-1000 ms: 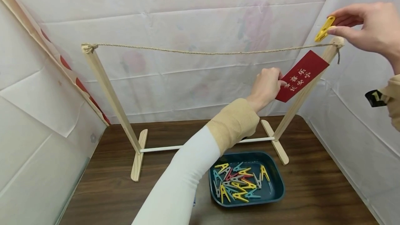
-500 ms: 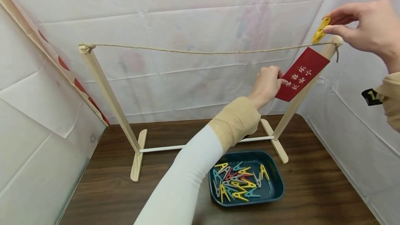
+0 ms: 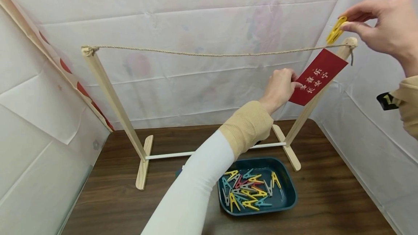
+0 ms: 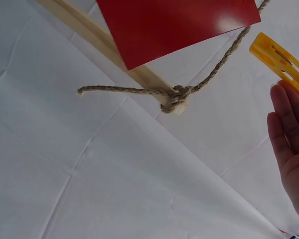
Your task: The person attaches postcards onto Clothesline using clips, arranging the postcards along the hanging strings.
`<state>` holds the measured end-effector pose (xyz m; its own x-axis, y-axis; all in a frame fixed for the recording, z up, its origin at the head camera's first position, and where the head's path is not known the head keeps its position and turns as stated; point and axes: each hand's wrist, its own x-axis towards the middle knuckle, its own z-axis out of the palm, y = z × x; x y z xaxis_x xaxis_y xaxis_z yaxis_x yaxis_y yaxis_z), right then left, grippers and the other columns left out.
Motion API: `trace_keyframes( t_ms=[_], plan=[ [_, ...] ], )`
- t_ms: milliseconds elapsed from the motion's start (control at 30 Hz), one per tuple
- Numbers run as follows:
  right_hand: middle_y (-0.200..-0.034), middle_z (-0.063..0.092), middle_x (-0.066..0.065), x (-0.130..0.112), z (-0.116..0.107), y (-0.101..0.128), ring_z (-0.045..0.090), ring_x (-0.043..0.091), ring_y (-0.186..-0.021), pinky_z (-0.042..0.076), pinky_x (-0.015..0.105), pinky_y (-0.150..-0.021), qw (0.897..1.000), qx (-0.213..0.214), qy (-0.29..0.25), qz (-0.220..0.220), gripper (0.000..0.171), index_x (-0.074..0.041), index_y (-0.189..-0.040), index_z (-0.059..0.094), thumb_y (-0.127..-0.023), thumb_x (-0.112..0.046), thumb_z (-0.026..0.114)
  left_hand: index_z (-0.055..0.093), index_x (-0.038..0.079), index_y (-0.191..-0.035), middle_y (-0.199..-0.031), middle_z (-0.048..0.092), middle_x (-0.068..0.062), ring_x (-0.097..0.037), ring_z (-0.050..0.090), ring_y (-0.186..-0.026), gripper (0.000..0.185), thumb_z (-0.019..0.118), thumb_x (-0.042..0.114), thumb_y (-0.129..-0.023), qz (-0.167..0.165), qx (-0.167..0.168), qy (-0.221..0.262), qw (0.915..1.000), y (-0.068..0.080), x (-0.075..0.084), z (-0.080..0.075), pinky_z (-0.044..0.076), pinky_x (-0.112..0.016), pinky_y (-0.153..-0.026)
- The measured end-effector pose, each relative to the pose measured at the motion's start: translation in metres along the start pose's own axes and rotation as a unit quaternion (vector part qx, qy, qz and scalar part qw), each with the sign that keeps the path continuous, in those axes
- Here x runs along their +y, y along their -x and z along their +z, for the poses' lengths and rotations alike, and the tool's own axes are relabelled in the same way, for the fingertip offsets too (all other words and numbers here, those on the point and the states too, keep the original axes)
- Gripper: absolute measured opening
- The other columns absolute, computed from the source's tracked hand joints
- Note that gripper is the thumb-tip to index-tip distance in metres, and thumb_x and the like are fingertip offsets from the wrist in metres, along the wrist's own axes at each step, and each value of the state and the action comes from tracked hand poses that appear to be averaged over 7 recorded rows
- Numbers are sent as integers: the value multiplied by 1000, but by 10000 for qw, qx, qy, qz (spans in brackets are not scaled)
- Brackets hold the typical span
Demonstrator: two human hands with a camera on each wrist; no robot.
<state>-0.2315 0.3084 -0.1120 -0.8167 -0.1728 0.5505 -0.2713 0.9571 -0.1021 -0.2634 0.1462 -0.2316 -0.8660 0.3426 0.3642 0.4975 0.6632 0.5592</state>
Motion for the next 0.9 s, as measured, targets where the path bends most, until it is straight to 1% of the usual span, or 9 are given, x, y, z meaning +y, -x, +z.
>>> trace_keyframes(
  t_ms=[133,233,333,433,500,700,900],
  plan=[
    [-103,53,27,-2,0,0,40,37,-95,20,9,-60,9999,-132,30,-66,30,7,-115,52,-91,-12,49,61,17,-73,-73,60,10,-1,52,-64,13,65,27,-80,-51,-23,-10,10000,0,1,0,37,-15,-57],
    [-102,53,27,-4,1,-1,41,38,-94,21,11,-59,9997,-135,84,-170,28,7,-113,53,-90,-10,51,61,17,-74,-74,60,10,-1,52,-65,13,65,27,-81,-51,10,-61,10000,-1,1,0,37,-15,-57],
    [-100,54,27,-6,2,-2,41,38,-91,24,17,-59,9995,-103,132,-254,26,7,-110,54,-89,-7,52,60,16,-73,-74,60,10,-1,51,-65,14,64,27,-81,-21,53,-68,10000,-2,1,0,37,-15,-57],
    [-100,54,27,-6,3,-2,41,38,-91,26,19,-59,9995,-137,142,-256,25,7,-109,54,-88,-6,52,60,16,-72,-73,59,10,-2,50,-66,15,64,26,-81,10,123,-116,9999,-3,0,0,37,-15,-58],
    [-100,54,27,-6,4,-3,41,38,-90,25,18,-58,9995,-163,133,-240,25,7,-109,54,-88,-6,52,60,16,-72,-73,59,10,-2,50,-66,14,64,26,-81,11,139,-134,9998,-3,-1,0,37,-15,-58],
    [-98,55,27,-5,7,-4,42,36,-87,25,17,-56,9994,-209,74,-269,22,6,-107,56,-88,-5,51,62,17,-75,-73,59,11,-1,51,-66,12,64,27,-81,-91,22,-104,9999,-4,0,2,38,-14,-58],
    [-95,55,26,-3,10,-4,42,34,-82,25,19,-56,9989,-237,133,-388,20,7,-104,57,-88,-4,52,62,17,-75,-74,59,11,-1,51,-67,12,65,27,-81,7,80,-187,9998,-4,-1,4,37,-14,-59]
  ],
)
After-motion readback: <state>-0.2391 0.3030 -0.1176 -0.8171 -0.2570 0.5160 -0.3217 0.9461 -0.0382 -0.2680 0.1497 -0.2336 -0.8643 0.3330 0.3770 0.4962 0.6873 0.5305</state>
